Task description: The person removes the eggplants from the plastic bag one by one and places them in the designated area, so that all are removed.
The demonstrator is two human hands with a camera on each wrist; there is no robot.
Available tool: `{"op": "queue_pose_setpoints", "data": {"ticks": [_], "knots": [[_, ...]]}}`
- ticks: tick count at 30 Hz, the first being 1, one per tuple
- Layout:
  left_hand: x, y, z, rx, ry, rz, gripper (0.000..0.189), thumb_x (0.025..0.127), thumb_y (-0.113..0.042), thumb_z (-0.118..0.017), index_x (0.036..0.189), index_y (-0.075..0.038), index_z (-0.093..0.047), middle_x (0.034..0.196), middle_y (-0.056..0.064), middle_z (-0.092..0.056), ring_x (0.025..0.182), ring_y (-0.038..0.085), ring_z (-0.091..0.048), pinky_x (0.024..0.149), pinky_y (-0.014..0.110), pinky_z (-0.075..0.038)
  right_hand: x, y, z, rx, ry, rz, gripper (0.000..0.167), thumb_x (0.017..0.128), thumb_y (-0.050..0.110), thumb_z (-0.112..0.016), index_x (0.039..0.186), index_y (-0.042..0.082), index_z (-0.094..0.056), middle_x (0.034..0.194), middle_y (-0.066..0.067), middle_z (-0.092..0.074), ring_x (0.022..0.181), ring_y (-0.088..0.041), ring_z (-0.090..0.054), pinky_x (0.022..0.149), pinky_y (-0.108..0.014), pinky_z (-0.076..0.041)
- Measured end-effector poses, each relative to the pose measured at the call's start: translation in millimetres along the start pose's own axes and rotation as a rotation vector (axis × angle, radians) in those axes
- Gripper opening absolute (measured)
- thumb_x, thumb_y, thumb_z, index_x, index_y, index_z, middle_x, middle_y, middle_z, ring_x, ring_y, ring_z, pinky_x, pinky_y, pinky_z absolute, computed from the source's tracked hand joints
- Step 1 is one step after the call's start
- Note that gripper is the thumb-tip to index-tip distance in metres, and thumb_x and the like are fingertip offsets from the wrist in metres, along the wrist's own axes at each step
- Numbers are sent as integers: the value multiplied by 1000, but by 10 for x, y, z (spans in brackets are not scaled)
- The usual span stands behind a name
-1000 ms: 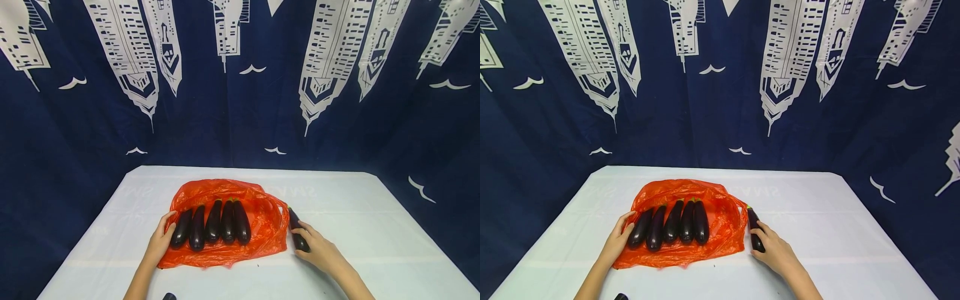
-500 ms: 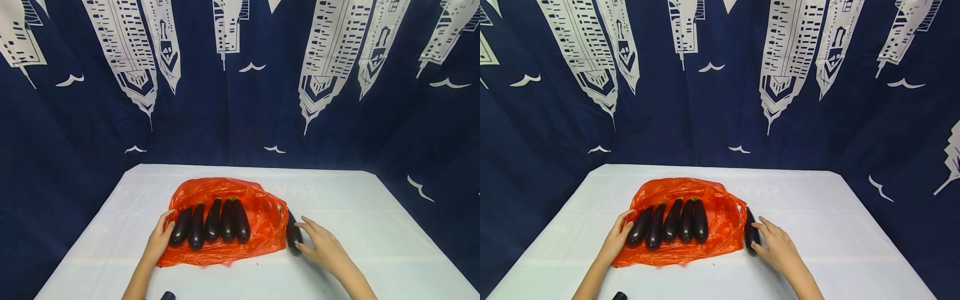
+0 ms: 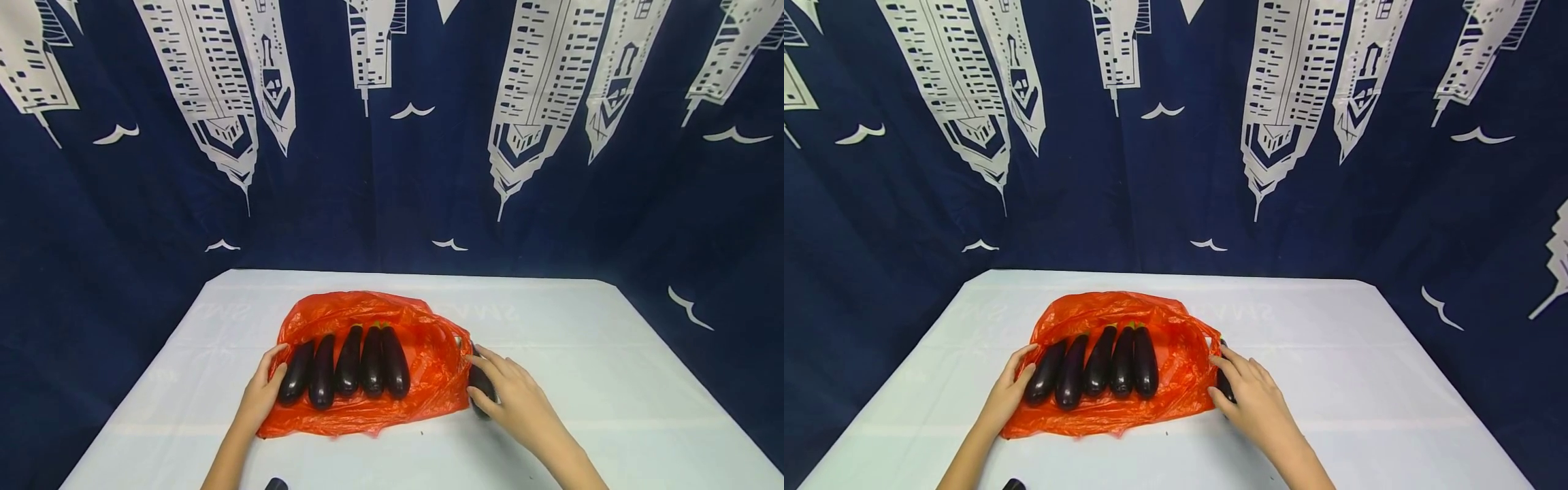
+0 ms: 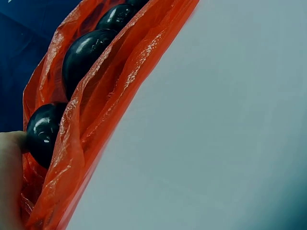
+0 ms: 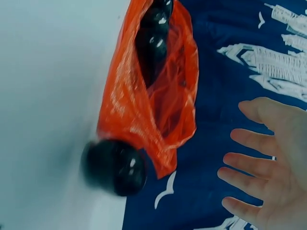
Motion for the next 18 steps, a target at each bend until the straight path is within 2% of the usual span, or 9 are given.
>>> {"op": "queue_pose_setpoints", "data": {"ticks": [8,18], "knots": [[-6,4,-7,-9,3,3,46,96,-42,-38,137,-21,-32,144,18,-33,129,44,-32,101,66,-23,66,177,-71,30,-40,54,44,79,29,-68,119,15,-58,130,-7,-53,113,-31,-55,93,-50,-44],[-6,-7,-2,8,-7,-8,46,96,-41,-38,137,-21,-33,143,21,-34,128,45,-34,99,66,-24,189,347,-188,78,-54,55,48,79,30,-67,124,18,-54,133,-5,-51,113,-31,-54,92,-51,-44]]}}
Point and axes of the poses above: each hand's wrist, its own x-axis towards the middle knuckle, its own z-axis out of the back of the hand, y = z × x, the point moved 5 cm from there along x, towards the middle knuckle
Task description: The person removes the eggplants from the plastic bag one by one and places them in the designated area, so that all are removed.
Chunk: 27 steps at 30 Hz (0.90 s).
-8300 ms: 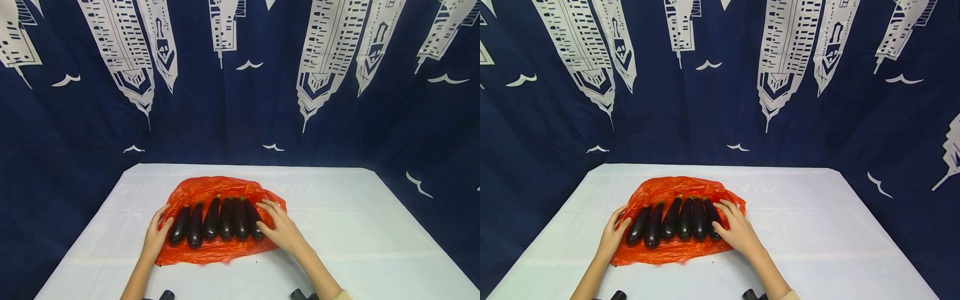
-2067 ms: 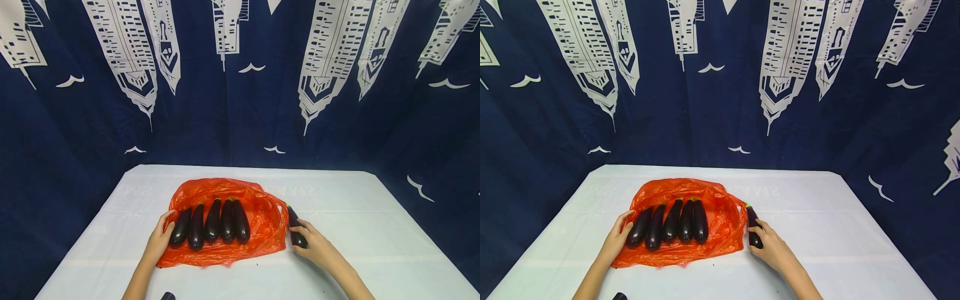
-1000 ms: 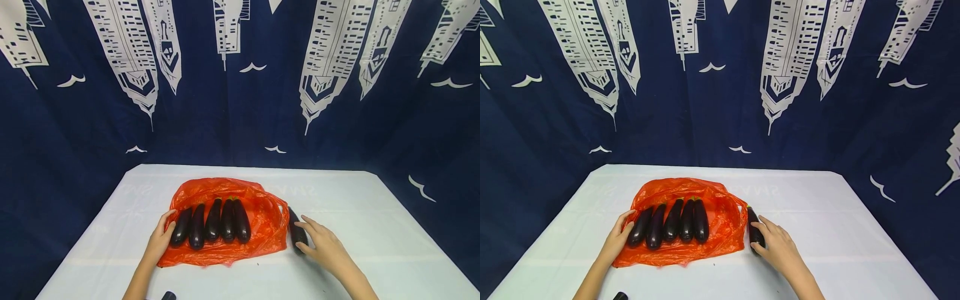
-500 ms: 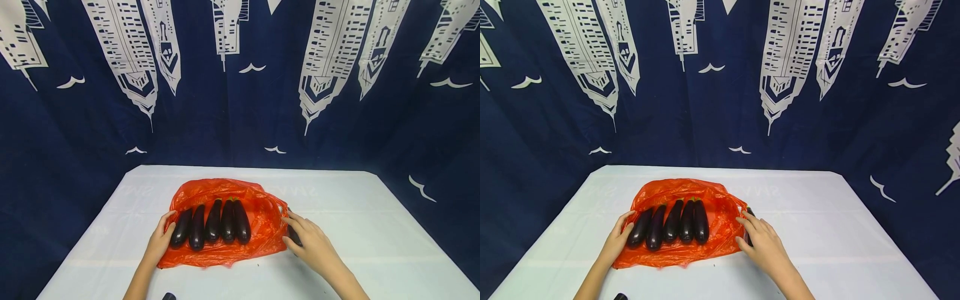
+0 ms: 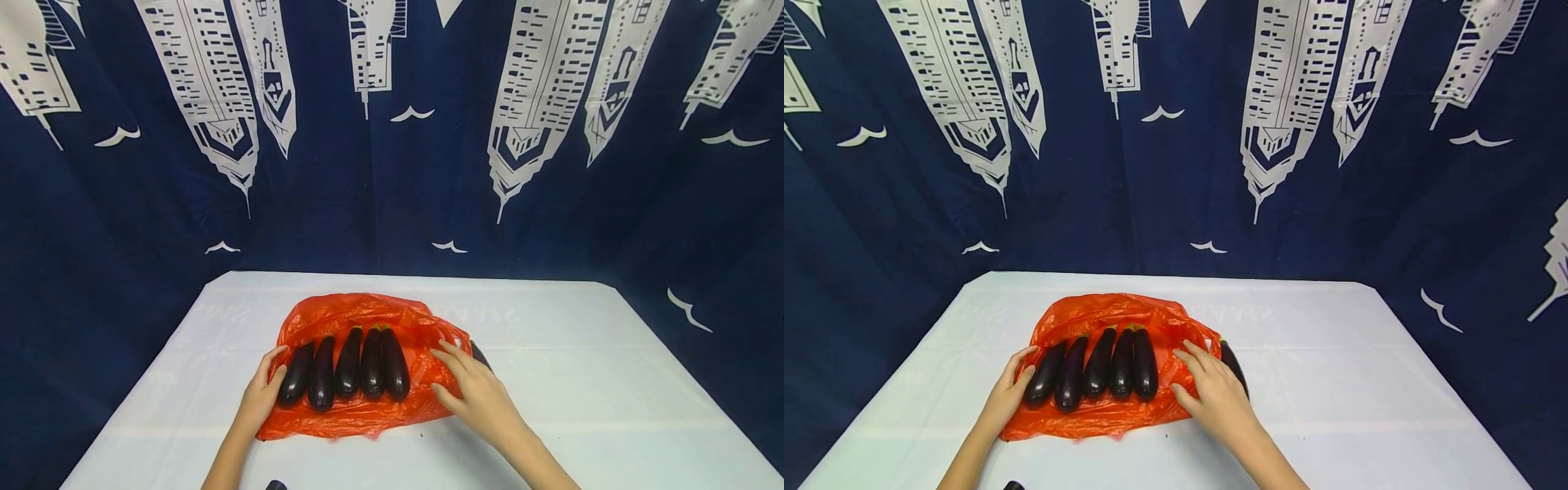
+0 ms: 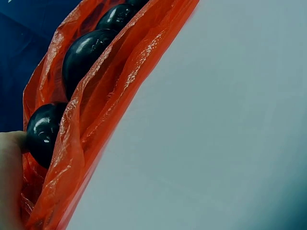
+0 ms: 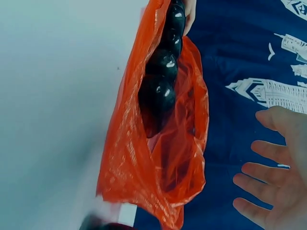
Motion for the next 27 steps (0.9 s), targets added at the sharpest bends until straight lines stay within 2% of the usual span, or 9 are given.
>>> {"op": "queue_pose_setpoints", "data": {"ticks": [7,16,22,27], "knots": [[10,12,-5,-9,12,5,48,95,-43,-38,137,-22,-31,144,20,-32,129,44,-32,100,66,-23,92,102,-87,31,11,3,48,80,27,-67,125,16,-53,133,-5,-50,115,-30,-53,93,-52,-43],[20,17,-5,-21,11,3,47,95,-42,-39,137,-21,-32,144,20,-32,130,44,-32,101,65,-23,242,185,-267,64,61,12,52,80,32,-67,128,17,-51,137,-4,-45,118,-28,-51,86,-51,-48],[23,18,0,-19,11,0,47,95,-42,-38,137,-21,-32,144,20,-32,129,45,-32,101,66,-23,311,205,-456,93,131,0,54,81,34,-66,129,17,-49,140,-5,-42,120,-29,-49,76,-52,-51],[17,16,-3,-14,9,2,47,95,-42,-39,137,-21,-32,144,20,-33,129,45,-32,100,66,-23,347,225,-602,123,198,1,55,82,37,-63,131,19,-47,144,-5,-36,125,-31,-45,79,-56,-49]]}}
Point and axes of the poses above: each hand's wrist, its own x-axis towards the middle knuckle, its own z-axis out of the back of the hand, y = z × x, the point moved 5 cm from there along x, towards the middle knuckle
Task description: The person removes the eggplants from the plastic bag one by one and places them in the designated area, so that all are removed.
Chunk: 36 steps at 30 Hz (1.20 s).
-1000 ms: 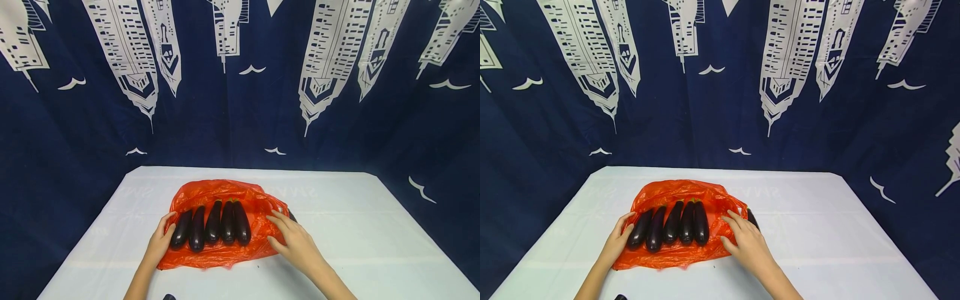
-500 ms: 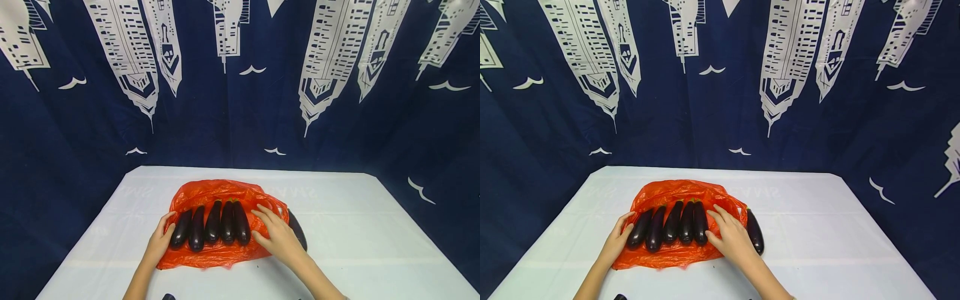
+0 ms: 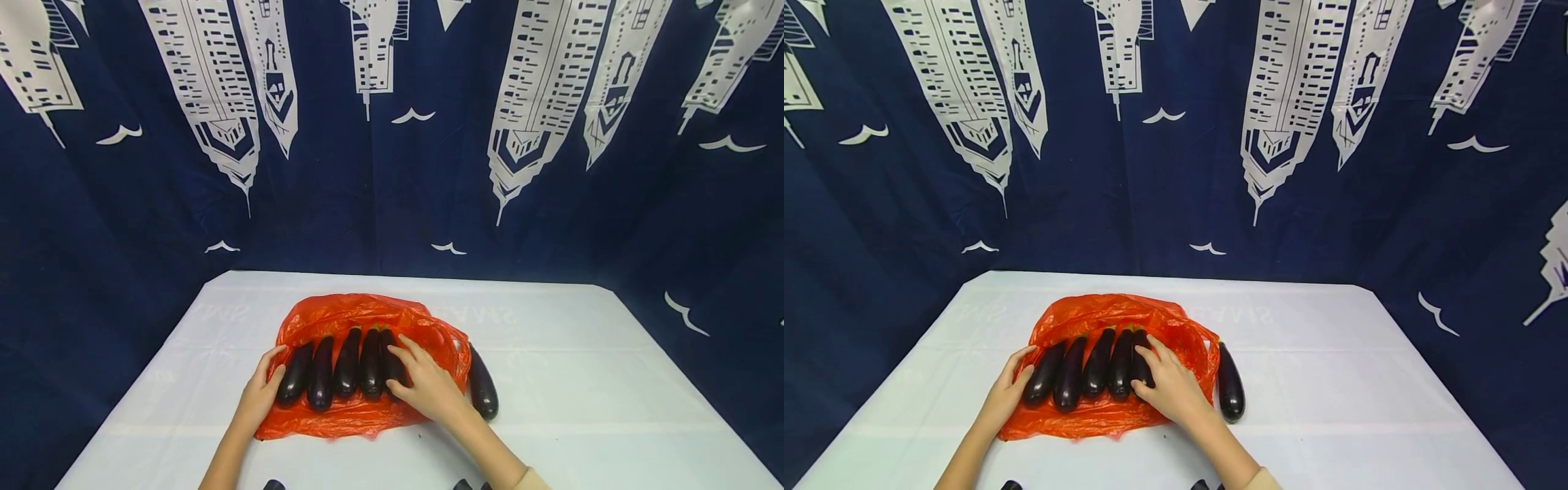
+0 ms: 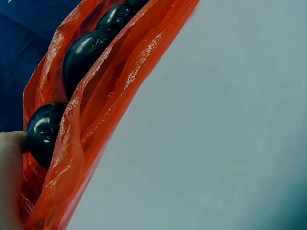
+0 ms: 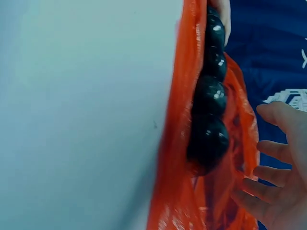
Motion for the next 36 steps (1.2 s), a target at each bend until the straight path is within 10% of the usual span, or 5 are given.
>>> {"op": "queue_pose_setpoints", "data": {"ticks": [13,36], "knots": [[-11,-7,-8,7,0,7,47,95,-42,-38,137,-21,-32,143,20,-34,129,45,-33,101,65,-23,42,-49,-246,9,127,-10,52,82,36,-62,130,20,-48,145,-6,-33,128,-31,-40,89,-57,-44],[9,16,4,4,2,11,47,95,-43,-38,137,-22,-32,143,19,-34,129,44,-33,100,65,-24,7,-101,-275,15,87,13,45,79,22,-66,122,14,-55,141,-11,-39,124,-33,-45,91,-45,-47]]}}
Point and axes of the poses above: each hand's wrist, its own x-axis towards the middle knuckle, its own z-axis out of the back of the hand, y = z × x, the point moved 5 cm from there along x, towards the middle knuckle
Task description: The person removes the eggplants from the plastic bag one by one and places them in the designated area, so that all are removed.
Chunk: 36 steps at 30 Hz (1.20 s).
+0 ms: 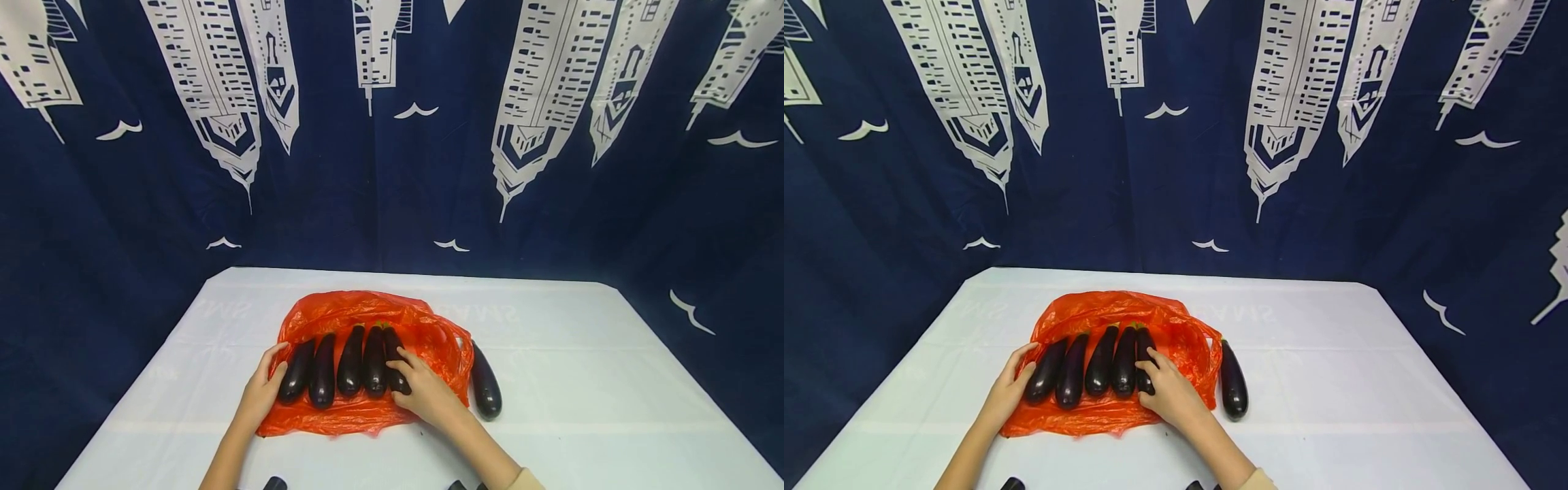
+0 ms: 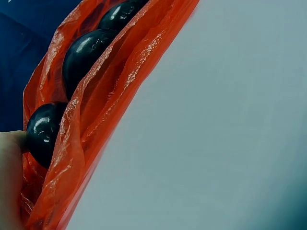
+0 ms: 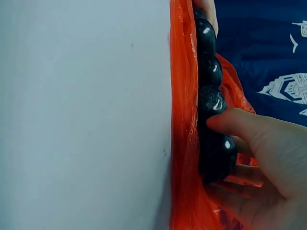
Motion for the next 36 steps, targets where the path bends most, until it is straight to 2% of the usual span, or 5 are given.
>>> {"op": "queue_pose_setpoints", "data": {"ticks": [7,20,25,36], "knots": [[-7,7,-3,2,-2,-2,47,95,-43,-39,137,-22,-32,142,20,-35,128,44,-34,100,66,-24,-43,27,70,38,-1,-22,46,79,23,-65,123,14,-55,142,-10,-39,123,-34,-46,93,-47,-45],[-2,1,-4,1,4,-5,47,95,-43,-38,137,-22,-31,143,20,-34,128,44,-34,100,66,-24,-133,60,203,31,-3,-33,46,80,25,-65,124,16,-55,142,-8,-39,123,-33,-46,91,-50,-45],[6,-5,0,-2,3,-3,48,95,-43,-38,137,-22,-31,143,20,-34,128,44,-34,100,66,-24,-193,94,262,20,-18,-8,46,80,25,-66,124,15,-54,142,-8,-39,124,-32,-45,92,-49,-45],[-3,0,-2,-3,-1,-7,47,95,-42,-39,137,-22,-31,142,20,-35,128,44,-34,100,66,-24,-327,171,378,-10,-40,23,47,79,25,-67,124,18,-54,142,-6,-40,121,-29,-48,85,-45,-50]]}}
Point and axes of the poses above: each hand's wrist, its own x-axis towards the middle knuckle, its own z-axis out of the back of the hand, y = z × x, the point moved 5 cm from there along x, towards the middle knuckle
